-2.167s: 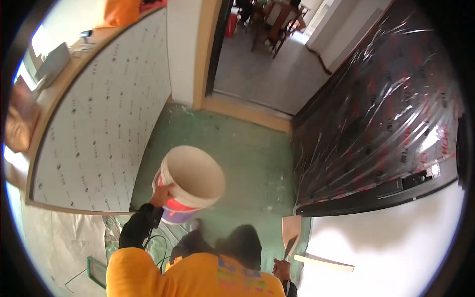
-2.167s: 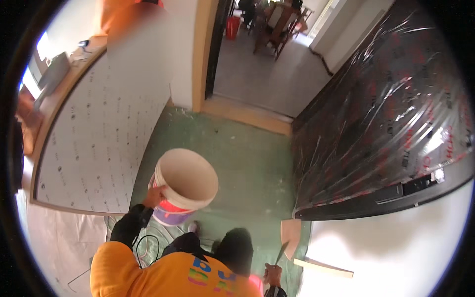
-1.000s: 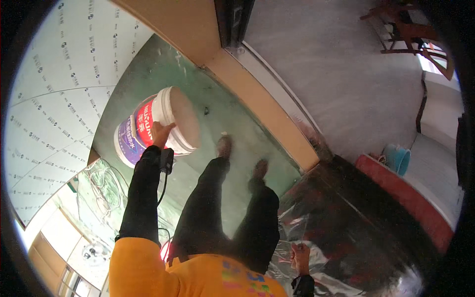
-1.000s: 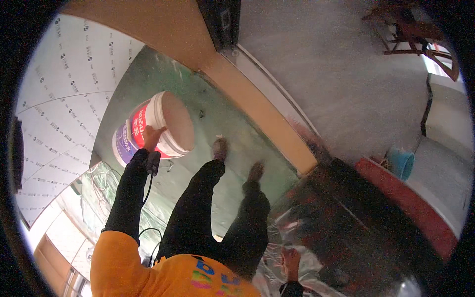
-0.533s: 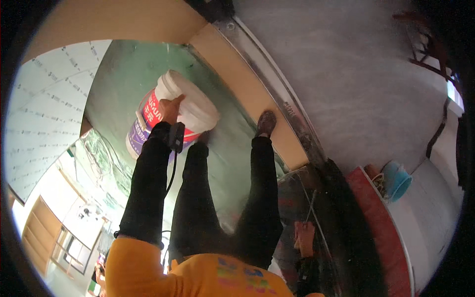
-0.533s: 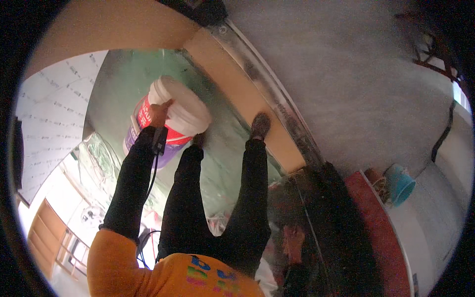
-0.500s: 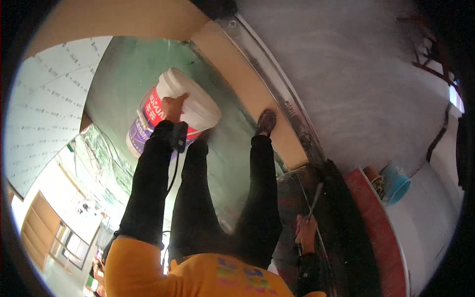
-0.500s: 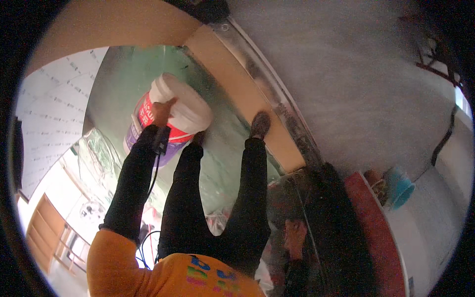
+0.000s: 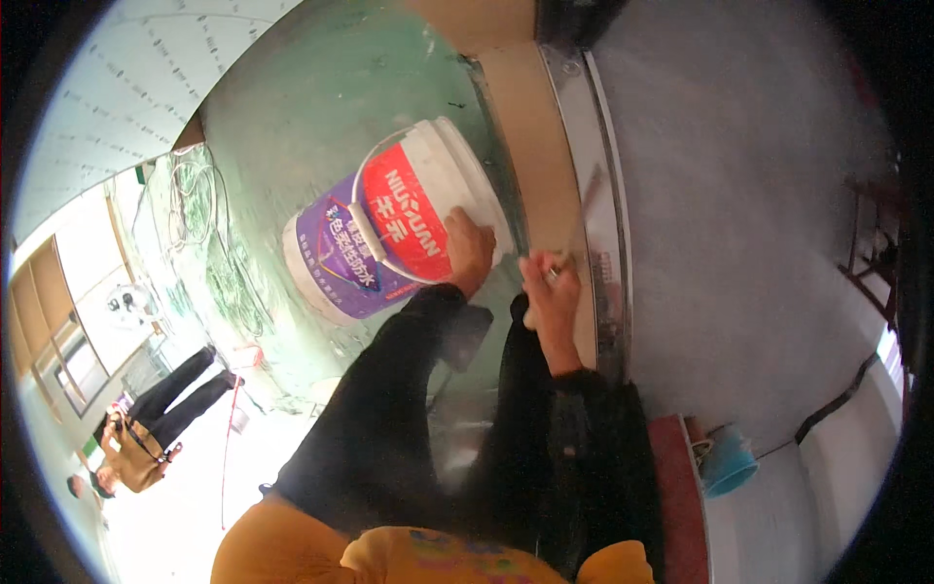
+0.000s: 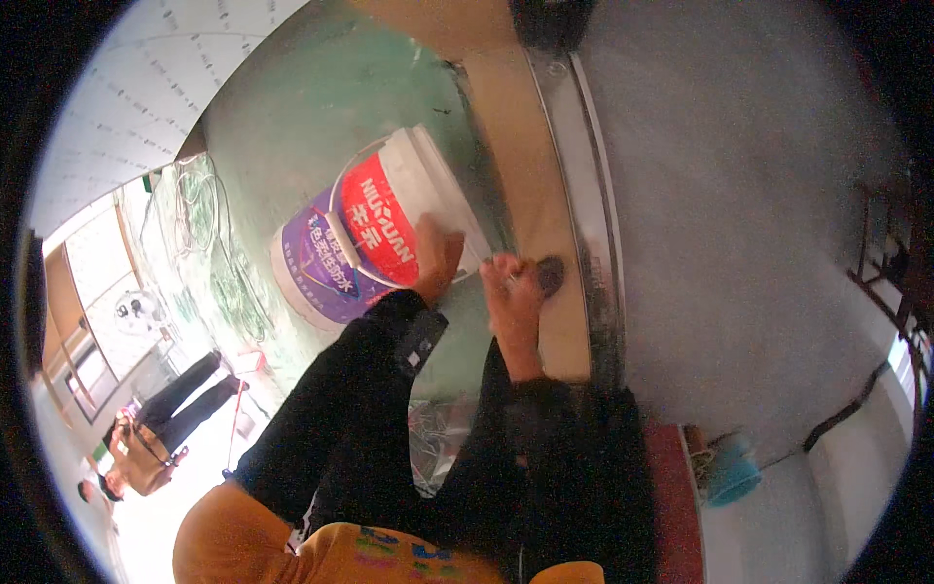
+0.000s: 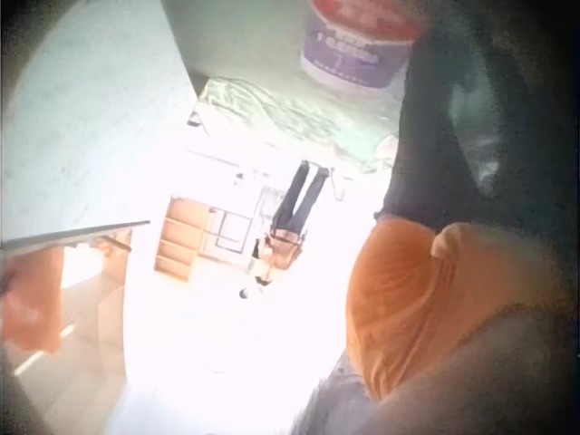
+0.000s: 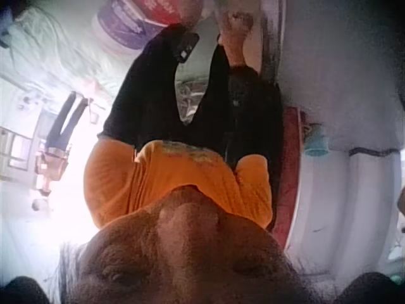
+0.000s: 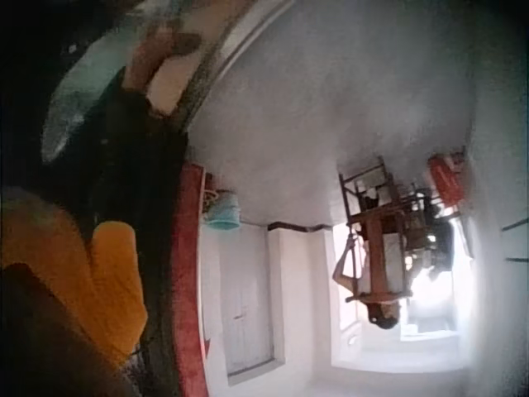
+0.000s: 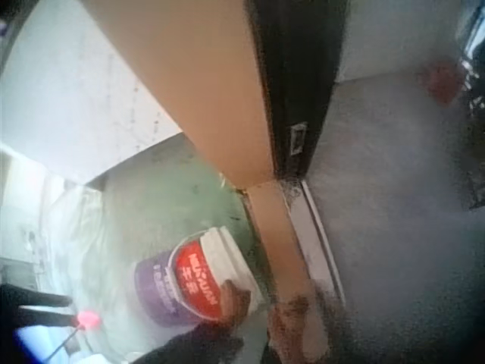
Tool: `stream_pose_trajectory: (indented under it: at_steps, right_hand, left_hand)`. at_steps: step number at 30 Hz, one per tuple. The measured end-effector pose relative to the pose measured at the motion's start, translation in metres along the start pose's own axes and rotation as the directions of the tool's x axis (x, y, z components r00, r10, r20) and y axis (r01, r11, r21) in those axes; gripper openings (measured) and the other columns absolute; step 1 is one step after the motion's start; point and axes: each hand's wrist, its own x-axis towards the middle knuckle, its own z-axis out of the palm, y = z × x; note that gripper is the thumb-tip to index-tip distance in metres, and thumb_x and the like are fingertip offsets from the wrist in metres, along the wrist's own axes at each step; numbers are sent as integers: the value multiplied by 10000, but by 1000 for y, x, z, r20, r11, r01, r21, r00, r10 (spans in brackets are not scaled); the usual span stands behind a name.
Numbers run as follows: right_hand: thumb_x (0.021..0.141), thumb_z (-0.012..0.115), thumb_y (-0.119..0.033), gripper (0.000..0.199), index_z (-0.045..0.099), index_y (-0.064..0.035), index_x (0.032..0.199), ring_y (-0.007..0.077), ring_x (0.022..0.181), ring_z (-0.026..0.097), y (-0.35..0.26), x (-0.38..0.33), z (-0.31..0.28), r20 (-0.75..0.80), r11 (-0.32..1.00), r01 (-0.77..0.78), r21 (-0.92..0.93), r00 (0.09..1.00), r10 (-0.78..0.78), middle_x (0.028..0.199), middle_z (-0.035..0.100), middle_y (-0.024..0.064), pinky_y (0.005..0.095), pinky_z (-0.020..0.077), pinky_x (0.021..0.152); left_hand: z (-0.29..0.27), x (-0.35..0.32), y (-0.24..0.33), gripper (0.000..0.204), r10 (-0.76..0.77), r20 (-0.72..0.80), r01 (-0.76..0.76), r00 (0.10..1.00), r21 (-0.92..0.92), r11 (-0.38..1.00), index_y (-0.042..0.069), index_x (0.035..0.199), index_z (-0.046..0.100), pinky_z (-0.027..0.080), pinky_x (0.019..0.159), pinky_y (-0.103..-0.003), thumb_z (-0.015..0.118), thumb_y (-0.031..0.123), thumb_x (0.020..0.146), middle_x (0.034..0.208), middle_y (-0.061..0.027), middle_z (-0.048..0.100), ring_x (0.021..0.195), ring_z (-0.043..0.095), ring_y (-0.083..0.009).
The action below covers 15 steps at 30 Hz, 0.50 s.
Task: The recorder is sanding the edge of a door frame with a hand-held scraper/sander tool.
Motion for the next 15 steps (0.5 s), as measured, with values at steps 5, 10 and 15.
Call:
stream_pose_trajectory:
  at_steps: [5,10,15]
  right_hand:
    - [654,753,-248,478,507,26,959,336,921,526,0,61,87,206,681,370,-632,927,-313,993,530,166,370,465,776]
    - [637,753,-246,507,500,35,975,358,1013,460,-10,75,138,409,431,504,-749,863,-298,1100,447,179,430,448,802]
    - [657,728,-249,418,545,48,886,373,882,524,3,93,112,303,431,331,-839,944,-135,929,536,207,431,437,768]
  left_hand:
    - [9,-12,-26,448,141,15,-139,990,-90,986,-3,1133,407,416,784,-466,597,180,770,996,-231,450,913,481,-432]
    - [40,-20,-22,513,148,54,-131,987,-241,962,27,1226,389,404,856,-425,597,170,780,1139,-209,445,1055,456,-373]
    - [43,-71,-43,548,203,135,-137,970,-388,912,44,1278,376,393,899,-416,587,182,791,1244,-208,428,1146,439,-341]
